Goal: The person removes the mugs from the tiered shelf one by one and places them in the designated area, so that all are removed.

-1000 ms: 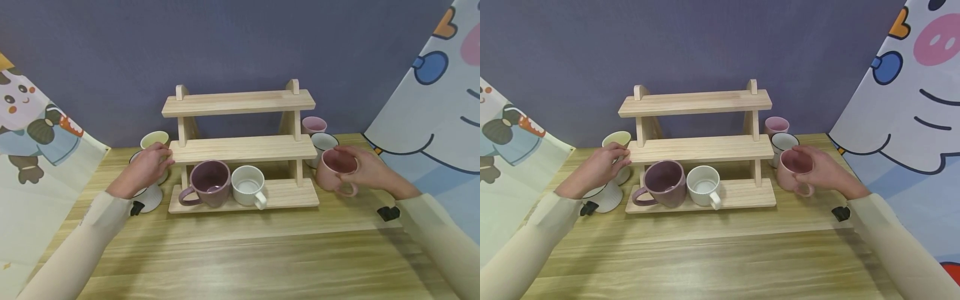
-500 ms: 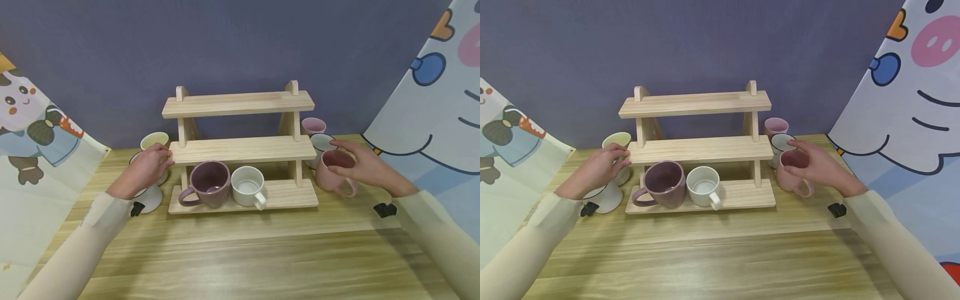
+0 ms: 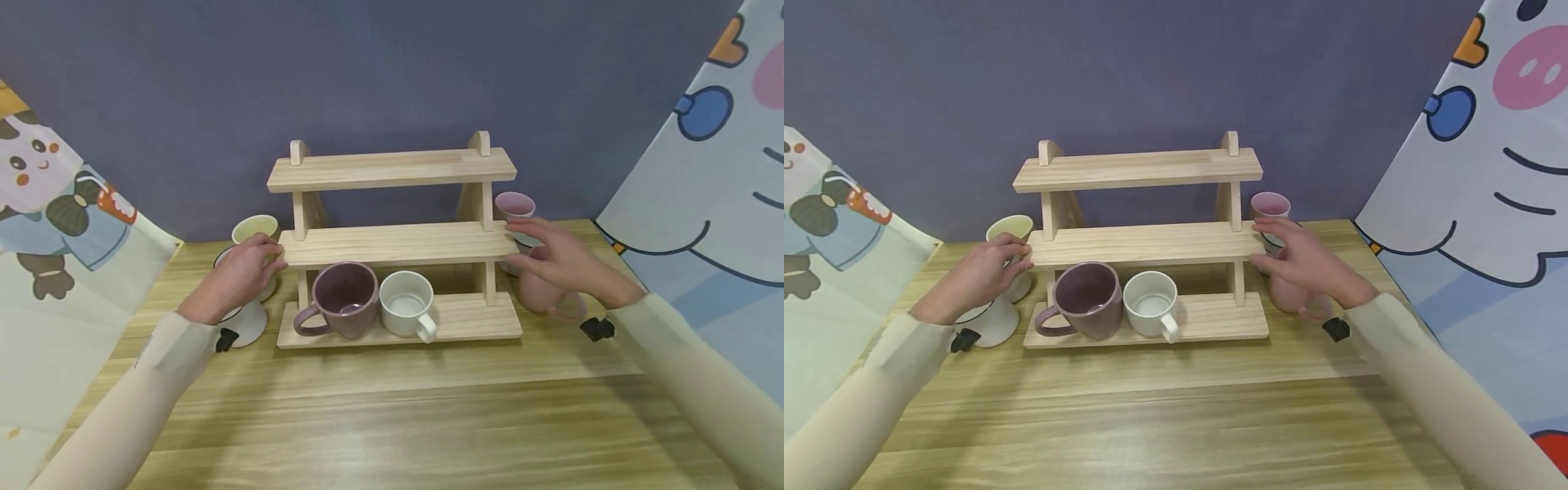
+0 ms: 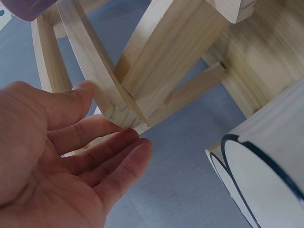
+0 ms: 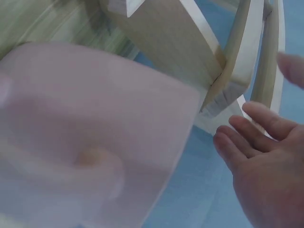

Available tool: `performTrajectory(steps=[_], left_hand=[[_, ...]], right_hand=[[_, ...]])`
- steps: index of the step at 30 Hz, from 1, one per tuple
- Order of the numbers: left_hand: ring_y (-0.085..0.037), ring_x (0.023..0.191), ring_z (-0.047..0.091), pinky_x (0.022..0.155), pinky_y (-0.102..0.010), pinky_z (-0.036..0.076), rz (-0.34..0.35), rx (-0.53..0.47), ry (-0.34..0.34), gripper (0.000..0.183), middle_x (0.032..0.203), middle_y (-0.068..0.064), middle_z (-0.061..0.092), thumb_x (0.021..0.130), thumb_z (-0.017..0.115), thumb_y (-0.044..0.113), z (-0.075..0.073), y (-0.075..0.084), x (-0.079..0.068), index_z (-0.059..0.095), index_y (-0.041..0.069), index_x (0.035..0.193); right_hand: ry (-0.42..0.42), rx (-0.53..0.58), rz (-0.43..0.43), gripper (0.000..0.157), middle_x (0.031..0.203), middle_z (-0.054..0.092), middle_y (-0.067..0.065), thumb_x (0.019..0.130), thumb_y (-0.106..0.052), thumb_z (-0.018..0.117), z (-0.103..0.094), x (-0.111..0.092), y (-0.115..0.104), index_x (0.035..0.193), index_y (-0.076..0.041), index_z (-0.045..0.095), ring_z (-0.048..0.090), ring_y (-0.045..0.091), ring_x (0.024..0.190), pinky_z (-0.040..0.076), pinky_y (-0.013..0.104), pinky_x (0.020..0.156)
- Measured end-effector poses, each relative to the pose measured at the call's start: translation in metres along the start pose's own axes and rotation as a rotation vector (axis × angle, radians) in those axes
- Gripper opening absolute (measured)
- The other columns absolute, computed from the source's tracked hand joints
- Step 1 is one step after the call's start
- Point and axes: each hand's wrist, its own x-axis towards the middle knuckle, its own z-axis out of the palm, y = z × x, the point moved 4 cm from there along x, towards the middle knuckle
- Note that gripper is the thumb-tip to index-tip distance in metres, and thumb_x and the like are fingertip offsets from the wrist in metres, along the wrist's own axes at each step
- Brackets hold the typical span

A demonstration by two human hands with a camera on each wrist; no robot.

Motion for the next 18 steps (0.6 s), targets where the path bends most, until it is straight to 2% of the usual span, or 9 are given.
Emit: performTrajectory(steps=[2,6,13,18], left_hand=[[-0.034,0.094,0.057,0.079,-0.048,0.047,0.003,0.0,0.005,0.02,0.103,-0.019,0.056,0.092,0.062,0.008,0.0,0.0,0.0,0.064,-0.009,0.102],[-0.033,0.092,0.057,0.078,-0.047,0.048,0.005,0.005,0.014,0.019,0.101,-0.018,0.056,0.092,0.062,0.008,0.001,-0.001,0.0,0.064,-0.008,0.101],[-0.034,0.095,0.055,0.082,-0.046,0.047,-0.008,-0.013,0.003,0.021,0.103,-0.02,0.054,0.093,0.059,0.008,0.003,0.0,-0.001,0.061,-0.01,0.105],[-0.04,0.103,0.049,0.089,-0.051,0.042,-0.039,0.003,0.021,0.032,0.111,-0.026,0.051,0.094,0.059,0.014,0.004,0.003,-0.001,0.058,-0.012,0.112]], right_hand=[[-0.006,0.026,0.005,0.049,0.137,0.045,0.019,0.09,-0.016,0.066,0.002,0.004,0.0,0.131,0.005,0.05,0.053,0.035,0.113,0.052,0.048,0.077],[-0.01,0.019,0.007,0.044,0.138,0.044,0.019,0.094,-0.017,0.061,0.006,0.011,0.001,0.131,0.004,0.051,0.045,0.037,0.122,0.052,0.048,0.076],[-0.017,-0.008,-0.01,0.035,0.135,0.049,0.016,0.093,-0.011,0.061,0.014,0.015,0.004,0.124,0.005,0.058,0.039,0.037,0.127,0.036,0.053,0.095],[-0.001,0.015,-0.002,0.034,0.133,0.051,0.016,0.091,-0.006,0.062,0.017,0.017,0.004,0.123,0.006,0.059,0.04,0.037,0.127,0.034,0.053,0.097]])
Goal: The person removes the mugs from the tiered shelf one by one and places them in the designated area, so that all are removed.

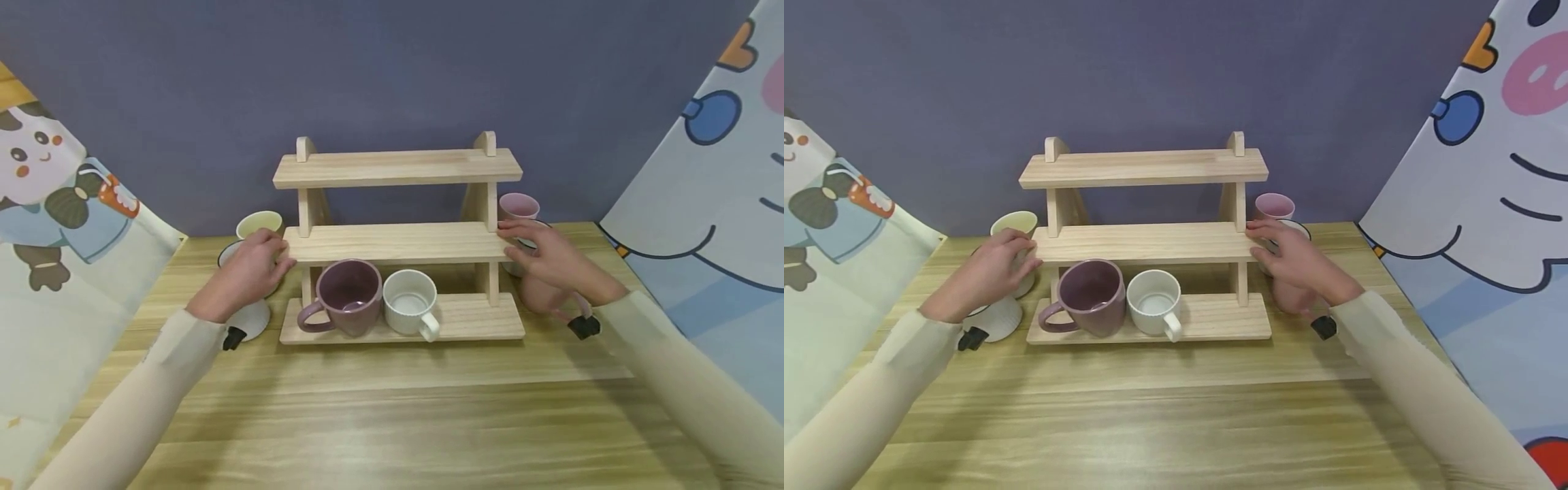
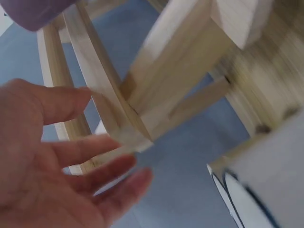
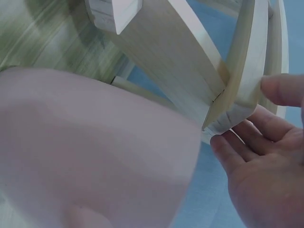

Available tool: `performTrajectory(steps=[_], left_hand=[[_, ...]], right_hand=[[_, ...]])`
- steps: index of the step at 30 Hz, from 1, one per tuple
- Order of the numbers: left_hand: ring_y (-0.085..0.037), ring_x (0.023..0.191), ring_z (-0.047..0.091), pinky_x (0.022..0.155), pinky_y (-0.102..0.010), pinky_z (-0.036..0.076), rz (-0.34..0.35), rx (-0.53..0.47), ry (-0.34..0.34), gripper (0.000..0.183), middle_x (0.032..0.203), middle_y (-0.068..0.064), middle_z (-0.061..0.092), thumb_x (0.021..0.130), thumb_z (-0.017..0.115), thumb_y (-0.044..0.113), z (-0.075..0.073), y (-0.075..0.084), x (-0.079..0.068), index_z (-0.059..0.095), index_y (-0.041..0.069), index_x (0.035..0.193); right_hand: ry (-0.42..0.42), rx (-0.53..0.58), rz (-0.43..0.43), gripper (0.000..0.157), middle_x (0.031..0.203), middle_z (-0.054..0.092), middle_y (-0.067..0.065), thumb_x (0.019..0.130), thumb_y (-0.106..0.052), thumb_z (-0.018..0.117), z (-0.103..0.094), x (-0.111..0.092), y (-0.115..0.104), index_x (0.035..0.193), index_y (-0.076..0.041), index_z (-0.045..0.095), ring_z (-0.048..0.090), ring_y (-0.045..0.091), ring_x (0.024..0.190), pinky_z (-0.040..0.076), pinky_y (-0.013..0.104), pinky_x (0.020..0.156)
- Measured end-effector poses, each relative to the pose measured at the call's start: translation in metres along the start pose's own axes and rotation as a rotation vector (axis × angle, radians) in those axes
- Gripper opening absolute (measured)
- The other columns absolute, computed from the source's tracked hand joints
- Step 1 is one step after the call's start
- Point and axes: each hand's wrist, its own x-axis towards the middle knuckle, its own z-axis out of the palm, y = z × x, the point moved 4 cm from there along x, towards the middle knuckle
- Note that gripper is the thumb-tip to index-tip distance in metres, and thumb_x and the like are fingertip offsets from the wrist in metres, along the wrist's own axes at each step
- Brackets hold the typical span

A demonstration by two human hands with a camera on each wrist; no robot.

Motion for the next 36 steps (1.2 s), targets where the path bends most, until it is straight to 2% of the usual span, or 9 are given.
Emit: performTrajectory(steps=[3,6,11,15,18,25,30,36], left_hand=[[-0.042,0.106,0.044,0.091,-0.053,0.038,0.001,-0.011,0.042,0.04,0.115,-0.027,0.048,0.094,0.059,0.019,-0.003,0.012,0.002,0.054,-0.011,0.12],[-0.039,0.109,0.042,0.093,-0.051,0.036,0.046,-0.05,0.064,0.047,0.117,-0.024,0.049,0.094,0.059,0.026,-0.007,0.034,0.002,0.053,-0.009,0.124],[-0.031,0.115,0.044,0.094,-0.046,0.04,0.138,-0.071,0.004,0.066,0.122,-0.016,0.051,0.088,0.059,0.051,-0.007,0.077,-0.001,0.055,-0.003,0.126],[-0.028,0.11,0.046,0.087,-0.044,0.045,0.143,-0.05,-0.058,0.082,0.12,-0.013,0.051,0.078,0.062,0.065,0.0,0.096,-0.003,0.055,-0.001,0.126],[-0.027,0.105,0.046,0.085,-0.041,0.046,0.122,-0.036,-0.066,0.083,0.116,-0.012,0.051,0.073,0.067,0.064,0.005,0.102,-0.003,0.056,0.0,0.123],[-0.024,0.099,0.044,0.08,-0.038,0.046,0.062,-0.071,-0.049,0.064,0.104,-0.01,0.051,0.069,0.072,0.053,0.007,0.102,-0.003,0.064,0.003,0.109],[-0.022,0.096,0.044,0.075,-0.037,0.045,0.015,-0.088,-0.026,0.062,0.102,-0.007,0.05,0.064,0.072,0.053,0.002,0.097,-0.01,0.066,0.007,0.105],[-0.024,0.096,0.044,0.074,-0.038,0.043,0.0,-0.072,0.021,0.061,0.1,-0.008,0.052,0.062,0.074,0.051,-0.011,0.089,-0.024,0.067,0.008,0.104]], right_hand=[[0.003,0.007,-0.005,0.033,0.132,0.052,0.017,0.091,-0.005,0.062,0.0,0.0,0.0,0.122,0.006,0.059,0.041,0.037,0.126,0.035,0.053,0.097],[0.009,0.013,-0.012,0.032,0.131,0.053,0.017,0.091,-0.005,0.062,-0.001,-0.001,-0.002,0.121,0.007,0.06,0.042,0.037,0.126,0.034,0.052,0.097],[0.029,0.006,-0.035,0.03,0.128,0.055,0.019,0.089,-0.002,0.063,-0.002,-0.001,-0.003,0.118,0.008,0.061,0.043,0.039,0.124,0.034,0.053,0.097],[0.015,0.011,-0.014,0.031,0.13,0.054,0.017,0.09,-0.004,0.063,-0.003,-0.001,-0.002,0.119,0.007,0.061,0.043,0.037,0.125,0.035,0.052,0.097],[-0.005,0.019,0.012,0.032,0.132,0.053,0.016,0.091,-0.006,0.062,-0.002,-0.001,-0.002,0.121,0.006,0.06,0.041,0.036,0.127,0.036,0.05,0.097],[-0.023,0.024,0.025,0.034,0.133,0.052,0.017,0.092,-0.008,0.062,0.001,-0.001,0.001,0.122,0.006,0.059,0.041,0.038,0.126,0.037,0.052,0.095],[-0.021,0.029,0.024,0.035,0.134,0.051,0.016,0.092,-0.009,0.061,0.002,0.0,0.002,0.124,0.005,0.059,0.04,0.037,0.127,0.037,0.052,0.095],[-0.003,0.033,0.009,0.034,0.132,0.052,0.018,0.092,-0.007,0.062,0.0,-0.002,0.003,0.122,0.007,0.059,0.041,0.038,0.126,0.037,0.051,0.095]])
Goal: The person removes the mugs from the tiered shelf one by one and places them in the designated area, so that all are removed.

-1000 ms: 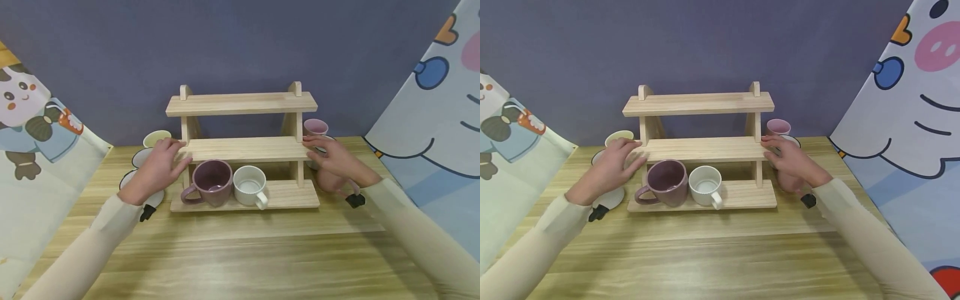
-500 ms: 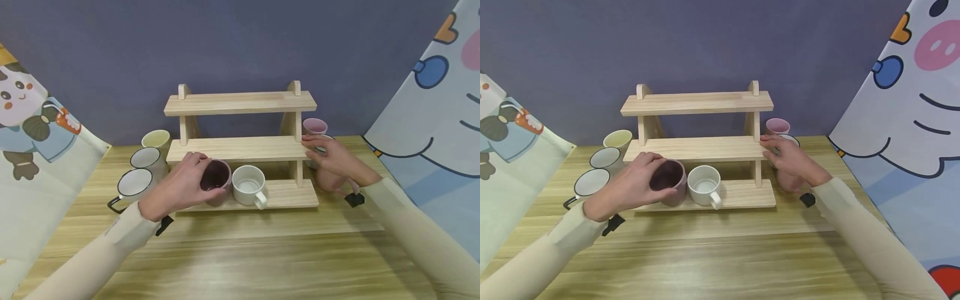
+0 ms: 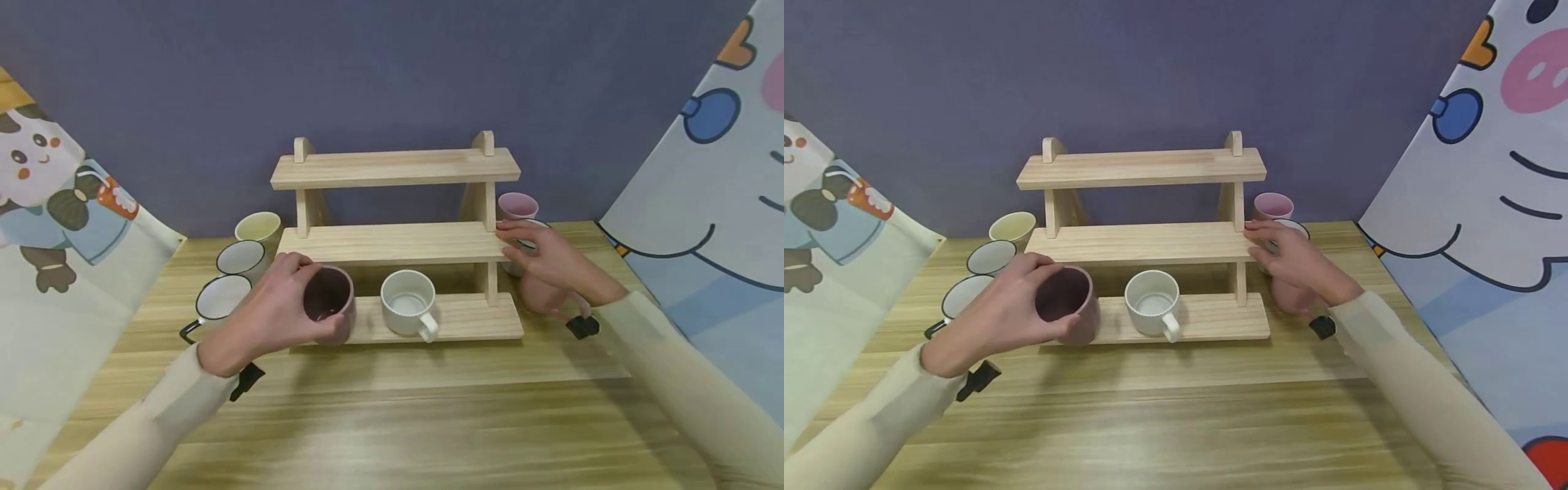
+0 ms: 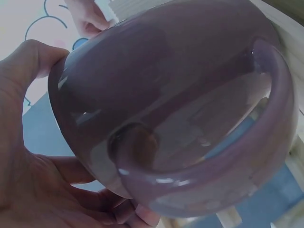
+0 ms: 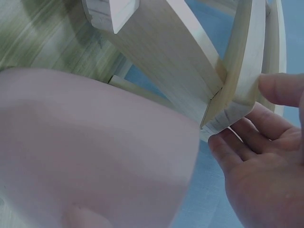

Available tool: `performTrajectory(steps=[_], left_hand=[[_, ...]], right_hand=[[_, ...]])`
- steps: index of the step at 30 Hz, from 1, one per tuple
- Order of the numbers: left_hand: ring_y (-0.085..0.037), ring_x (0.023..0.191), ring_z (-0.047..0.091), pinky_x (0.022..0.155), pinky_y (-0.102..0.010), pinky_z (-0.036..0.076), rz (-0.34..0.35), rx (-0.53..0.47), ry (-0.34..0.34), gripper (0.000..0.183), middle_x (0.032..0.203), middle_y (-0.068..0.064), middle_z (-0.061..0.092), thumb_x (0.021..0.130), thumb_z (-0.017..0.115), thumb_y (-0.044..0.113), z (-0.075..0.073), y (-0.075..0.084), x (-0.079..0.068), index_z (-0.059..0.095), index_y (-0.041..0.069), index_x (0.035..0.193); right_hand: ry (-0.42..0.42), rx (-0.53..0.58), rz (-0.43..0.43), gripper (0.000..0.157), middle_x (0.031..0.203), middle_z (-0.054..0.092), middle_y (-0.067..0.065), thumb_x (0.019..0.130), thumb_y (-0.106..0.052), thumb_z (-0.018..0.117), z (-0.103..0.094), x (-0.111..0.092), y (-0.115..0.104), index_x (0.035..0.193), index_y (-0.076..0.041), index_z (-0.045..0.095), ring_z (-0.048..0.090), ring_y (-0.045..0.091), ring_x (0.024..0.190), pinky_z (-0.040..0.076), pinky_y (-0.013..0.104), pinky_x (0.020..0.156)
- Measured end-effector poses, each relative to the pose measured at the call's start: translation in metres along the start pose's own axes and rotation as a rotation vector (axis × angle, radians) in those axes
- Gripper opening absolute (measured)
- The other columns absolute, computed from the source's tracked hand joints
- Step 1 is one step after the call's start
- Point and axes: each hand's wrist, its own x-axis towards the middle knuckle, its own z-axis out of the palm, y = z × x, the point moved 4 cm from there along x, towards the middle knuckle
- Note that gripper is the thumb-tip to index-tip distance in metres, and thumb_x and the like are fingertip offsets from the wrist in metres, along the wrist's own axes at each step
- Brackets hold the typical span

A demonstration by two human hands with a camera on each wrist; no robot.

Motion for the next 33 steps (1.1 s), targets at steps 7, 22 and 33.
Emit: performTrajectory(steps=[7,22,33], left_hand=[[-0.025,0.097,0.046,0.073,-0.039,0.043,-0.038,0.025,0.044,0.057,0.102,-0.01,0.053,0.062,0.076,0.047,-0.017,-0.013,-0.025,0.067,0.007,0.102],[-0.033,0.09,0.047,0.068,-0.044,0.039,-0.077,0.076,0.169,0.06,0.095,-0.017,0.053,0.052,0.081,0.033,-0.035,-0.046,-0.092,0.064,-0.006,0.095],[-0.033,0.085,0.049,0.064,-0.044,0.039,-0.156,0.103,0.189,0.058,0.091,-0.018,0.053,0.05,0.084,0.031,-0.028,-0.073,-0.129,0.065,-0.004,0.093]], right_hand=[[-0.008,0.02,0.0,0.034,0.133,0.051,0.018,0.092,-0.008,0.062,0.001,0.0,0.002,0.122,0.007,0.059,0.04,0.037,0.127,0.037,0.049,0.094],[-0.008,0.007,-0.009,0.034,0.133,0.051,0.018,0.093,-0.009,0.061,-0.003,-0.002,-0.001,0.123,0.007,0.058,0.04,0.037,0.127,0.036,0.049,0.095],[-0.012,0.005,-0.02,0.033,0.133,0.051,0.018,0.093,-0.008,0.06,-0.002,-0.001,-0.001,0.123,0.007,0.059,0.04,0.038,0.127,0.036,0.049,0.096]])
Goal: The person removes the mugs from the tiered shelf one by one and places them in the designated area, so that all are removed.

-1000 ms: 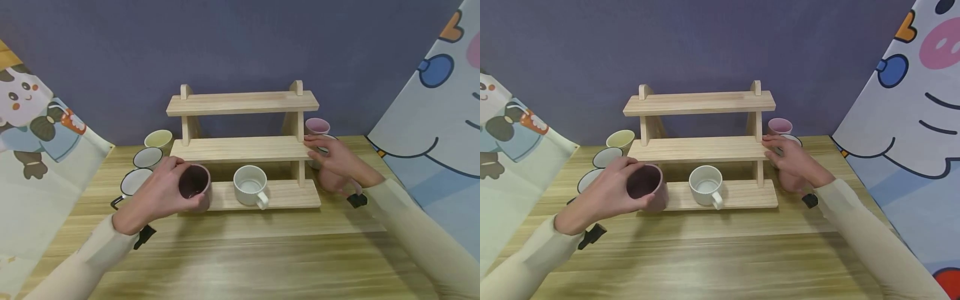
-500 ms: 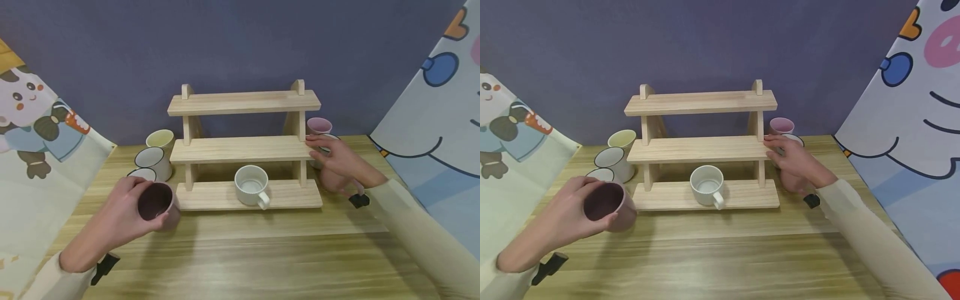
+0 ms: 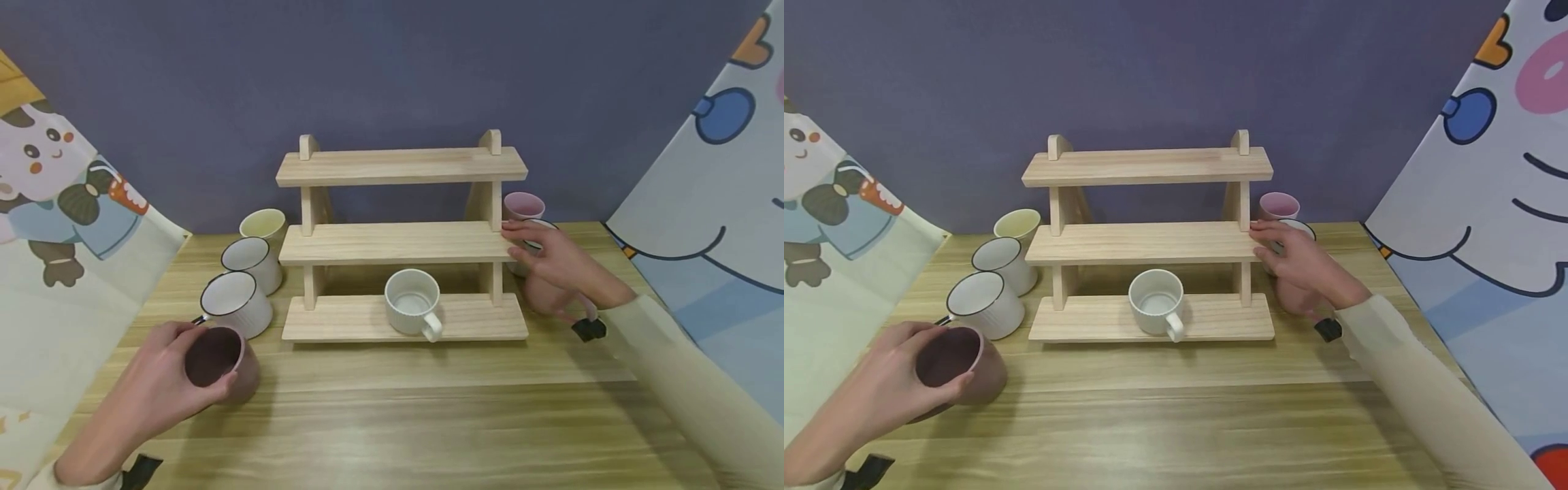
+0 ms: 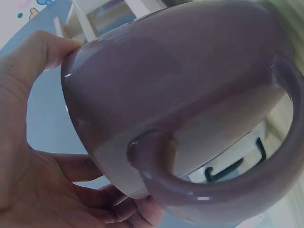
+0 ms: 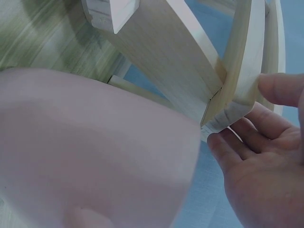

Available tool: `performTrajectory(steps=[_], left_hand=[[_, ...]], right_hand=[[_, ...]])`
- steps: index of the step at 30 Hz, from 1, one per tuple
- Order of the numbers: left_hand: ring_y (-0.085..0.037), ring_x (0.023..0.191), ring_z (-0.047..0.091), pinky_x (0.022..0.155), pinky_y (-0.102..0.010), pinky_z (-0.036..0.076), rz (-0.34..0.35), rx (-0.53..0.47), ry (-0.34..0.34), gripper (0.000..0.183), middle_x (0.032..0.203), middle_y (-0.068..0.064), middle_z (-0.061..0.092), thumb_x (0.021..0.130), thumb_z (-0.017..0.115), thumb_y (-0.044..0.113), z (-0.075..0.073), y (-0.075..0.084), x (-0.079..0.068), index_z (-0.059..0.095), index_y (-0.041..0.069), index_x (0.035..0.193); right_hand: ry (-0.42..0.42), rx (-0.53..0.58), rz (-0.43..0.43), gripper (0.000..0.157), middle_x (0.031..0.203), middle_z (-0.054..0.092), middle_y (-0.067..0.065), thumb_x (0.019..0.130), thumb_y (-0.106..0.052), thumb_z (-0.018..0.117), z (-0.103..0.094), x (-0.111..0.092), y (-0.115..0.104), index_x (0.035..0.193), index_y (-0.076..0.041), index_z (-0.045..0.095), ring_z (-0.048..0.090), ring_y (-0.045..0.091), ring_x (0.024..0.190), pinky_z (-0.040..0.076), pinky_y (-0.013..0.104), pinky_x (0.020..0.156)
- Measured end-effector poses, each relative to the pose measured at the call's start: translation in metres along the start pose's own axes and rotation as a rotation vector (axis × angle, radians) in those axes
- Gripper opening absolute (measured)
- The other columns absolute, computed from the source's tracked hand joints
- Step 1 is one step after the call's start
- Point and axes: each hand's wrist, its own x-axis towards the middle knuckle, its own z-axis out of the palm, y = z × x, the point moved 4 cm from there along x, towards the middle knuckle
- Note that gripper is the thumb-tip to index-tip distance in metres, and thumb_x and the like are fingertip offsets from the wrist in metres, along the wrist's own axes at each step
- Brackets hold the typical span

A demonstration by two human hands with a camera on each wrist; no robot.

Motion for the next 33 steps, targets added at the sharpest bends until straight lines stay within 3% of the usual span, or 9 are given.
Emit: performTrajectory(steps=[5,11,14,25,33], left_hand=[[-0.036,0.087,0.049,0.066,-0.048,0.04,-0.031,0.013,-0.03,0.061,0.093,-0.021,0.054,0.052,0.084,0.032,0.004,-0.009,-0.002,0.065,-0.007,0.096],[-0.036,0.086,0.05,0.065,-0.049,0.041,-0.028,0.005,-0.027,0.058,0.093,-0.022,0.055,0.053,0.083,0.029,0.007,-0.015,0.002,0.065,-0.007,0.094],[-0.037,0.087,0.051,0.067,-0.05,0.041,-0.028,-0.003,-0.029,0.058,0.095,-0.022,0.056,0.054,0.083,0.028,0.007,-0.017,0.005,0.064,-0.008,0.096],[-0.039,0.088,0.053,0.066,-0.052,0.044,-0.067,-0.001,-0.09,0.06,0.101,-0.022,0.055,0.058,0.084,0.025,0.005,-0.019,0.01,0.061,-0.006,0.104],[-0.047,0.092,0.051,0.072,-0.057,0.042,0.001,0.024,-0.098,0.073,0.104,-0.031,0.054,0.058,0.083,0.03,0.001,-0.014,0.02,0.055,-0.013,0.11]], right_hand=[[-0.005,-0.002,0.001,0.034,0.134,0.051,0.018,0.093,-0.009,0.06,0.0,0.0,-0.001,0.123,0.007,0.058,0.039,0.039,0.127,0.035,0.05,0.096],[-0.004,-0.008,-0.008,0.034,0.134,0.051,0.017,0.094,-0.01,0.059,-0.001,-0.001,-0.003,0.124,0.005,0.058,0.039,0.038,0.127,0.037,0.034,0.095],[-0.001,-0.007,-0.005,0.034,0.134,0.051,0.017,0.094,-0.01,0.06,-0.001,-0.001,-0.003,0.124,0.005,0.058,0.039,0.038,0.127,0.036,0.032,0.095],[0.002,0.006,0.026,0.034,0.134,0.051,0.016,0.092,-0.008,0.061,-0.001,0.0,-0.001,0.124,0.005,0.058,0.038,0.036,0.129,0.036,0.049,0.094],[-0.005,-0.003,0.021,0.036,0.135,0.05,0.016,0.093,-0.008,0.061,-0.001,-0.001,-0.001,0.126,0.006,0.057,0.039,0.036,0.129,0.037,0.049,0.093]])
